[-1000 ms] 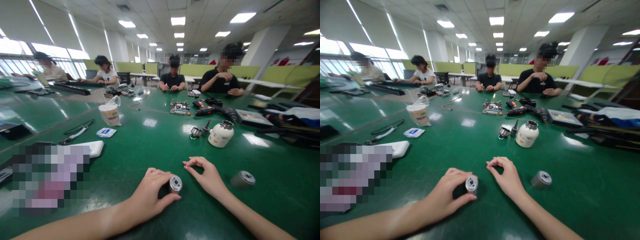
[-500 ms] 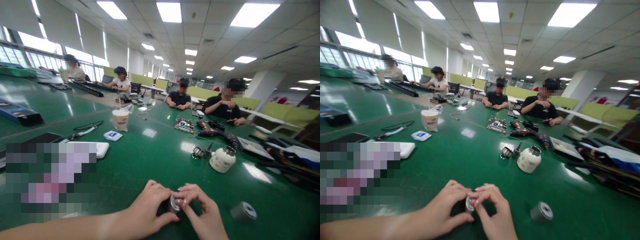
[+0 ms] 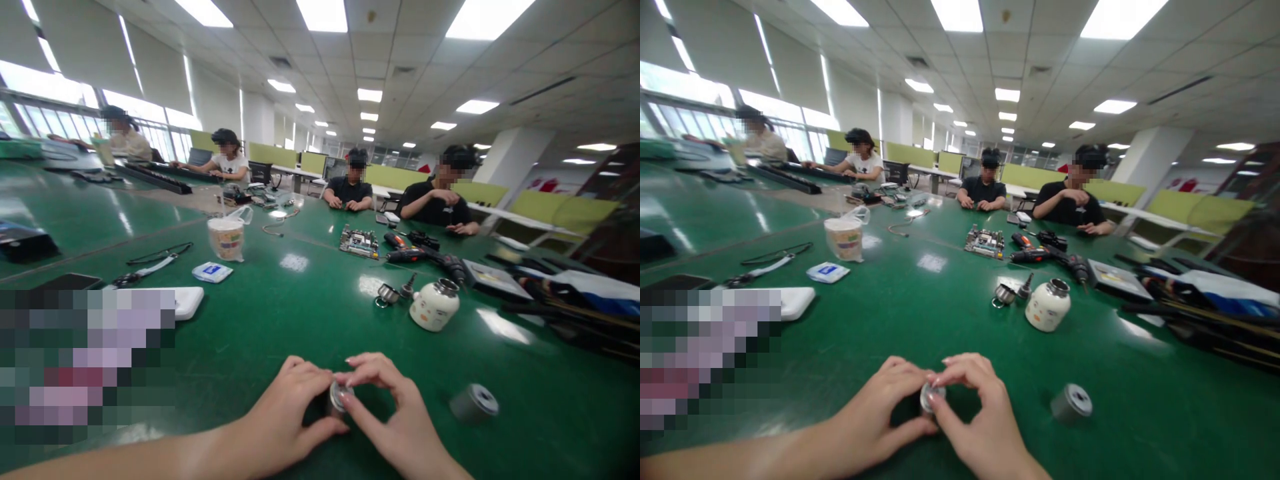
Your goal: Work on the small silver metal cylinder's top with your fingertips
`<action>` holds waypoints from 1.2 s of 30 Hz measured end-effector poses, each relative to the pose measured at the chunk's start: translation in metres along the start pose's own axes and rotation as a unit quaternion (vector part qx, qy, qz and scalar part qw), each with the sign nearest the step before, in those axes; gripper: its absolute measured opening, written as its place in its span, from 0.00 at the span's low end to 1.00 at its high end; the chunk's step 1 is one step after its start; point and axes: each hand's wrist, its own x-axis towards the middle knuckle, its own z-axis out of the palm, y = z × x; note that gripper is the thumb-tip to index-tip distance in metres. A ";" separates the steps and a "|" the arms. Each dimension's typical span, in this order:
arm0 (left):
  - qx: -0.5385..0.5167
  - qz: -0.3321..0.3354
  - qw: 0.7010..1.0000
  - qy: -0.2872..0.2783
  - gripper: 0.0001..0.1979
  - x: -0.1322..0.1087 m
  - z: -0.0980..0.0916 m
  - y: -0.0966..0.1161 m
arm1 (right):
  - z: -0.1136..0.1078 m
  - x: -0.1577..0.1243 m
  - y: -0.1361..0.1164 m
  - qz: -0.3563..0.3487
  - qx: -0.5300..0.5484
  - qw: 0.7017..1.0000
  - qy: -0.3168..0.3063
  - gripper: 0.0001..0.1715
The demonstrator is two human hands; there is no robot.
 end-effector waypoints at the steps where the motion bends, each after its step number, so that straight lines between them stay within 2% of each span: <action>1: 0.002 0.002 1.000 0.000 0.13 0.000 0.000 0.000 | 0.001 -0.001 0.000 0.005 -0.002 1.000 0.002 0.05; 6: 0.015 -0.005 1.000 -0.008 0.14 0.001 -0.001 0.002 | -0.001 0.005 0.007 0.022 0.043 0.997 0.065 0.10; 9: 0.021 -0.017 1.000 -0.007 0.14 0.001 -0.003 0.004 | -0.009 0.014 0.025 0.080 0.054 0.992 0.084 0.09; 11: 0.022 -0.022 0.999 -0.008 0.14 0.001 -0.003 0.005 | -0.013 0.016 0.043 0.123 0.034 0.990 0.054 0.10; 14: 0.021 -0.026 0.999 -0.010 0.13 0.001 -0.003 0.004 | -0.014 0.014 0.063 0.137 0.012 0.990 0.001 0.08; 18: 0.022 -0.026 0.999 -0.011 0.13 0.001 -0.002 0.004 | -0.012 0.009 0.070 0.132 0.006 0.991 -0.006 0.04; 23: 0.020 -0.026 0.999 -0.011 0.13 0.002 -0.004 0.005 | -0.013 0.012 0.059 0.133 0.017 0.991 0.003 0.07; 28: 0.016 -0.019 1.000 -0.011 0.11 0.003 -0.005 0.006 | -0.010 0.014 0.022 0.086 0.103 0.990 0.053 0.11; 32: 0.012 -0.010 1.000 -0.005 0.13 0.002 -0.002 0.003 | -0.002 0.008 0.000 0.040 0.098 0.994 0.003 0.10; 36: 0.008 -0.007 1.000 0.001 0.14 0.000 -0.001 0.001 | 0.002 0.005 -0.003 0.041 0.079 0.996 -0.005 0.10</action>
